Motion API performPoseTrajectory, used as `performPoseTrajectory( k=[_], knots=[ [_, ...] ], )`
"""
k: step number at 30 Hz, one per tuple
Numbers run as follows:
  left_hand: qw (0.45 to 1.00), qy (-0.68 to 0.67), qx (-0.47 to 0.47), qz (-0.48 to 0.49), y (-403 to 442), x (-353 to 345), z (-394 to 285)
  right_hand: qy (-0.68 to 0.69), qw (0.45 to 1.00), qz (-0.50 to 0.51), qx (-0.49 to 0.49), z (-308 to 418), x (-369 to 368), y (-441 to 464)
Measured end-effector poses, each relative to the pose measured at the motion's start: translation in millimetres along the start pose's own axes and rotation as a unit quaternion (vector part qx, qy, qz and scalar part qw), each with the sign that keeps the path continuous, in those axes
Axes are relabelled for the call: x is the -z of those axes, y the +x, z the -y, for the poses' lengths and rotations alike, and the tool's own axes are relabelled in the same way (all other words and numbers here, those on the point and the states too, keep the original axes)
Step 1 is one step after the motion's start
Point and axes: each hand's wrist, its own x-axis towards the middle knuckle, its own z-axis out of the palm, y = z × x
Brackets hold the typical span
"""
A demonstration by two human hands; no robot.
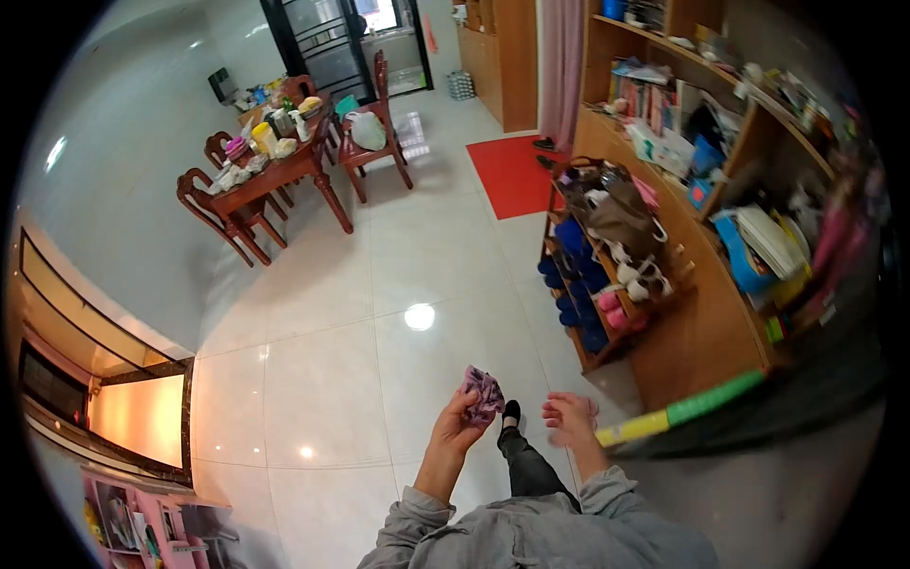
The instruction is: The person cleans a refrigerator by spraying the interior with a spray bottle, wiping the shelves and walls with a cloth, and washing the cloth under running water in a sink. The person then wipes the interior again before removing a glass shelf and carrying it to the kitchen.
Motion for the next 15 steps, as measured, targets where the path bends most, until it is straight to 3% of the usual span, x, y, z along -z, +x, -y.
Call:
performPoseTrajectory(
  k=[6,10,15],
  knots=[
    [0.997,-0.02,-0.06,-0.033,133.8,-38.8,-114.9,0.069,0.994,-0.089,0.003,96.4,-22.9,167.4],
    [0.988,-0.026,-0.116,-0.103,182.9,-68.2,-194.6,0.046,0.998,-0.041,0.032,171.0,-94.9,254.3],
    [0.969,-0.077,-0.202,-0.116,250.7,-68.2,-281.6,-0.006,0.998,0.067,-0.002,250.9,-193.5,356.7]
  ],
)
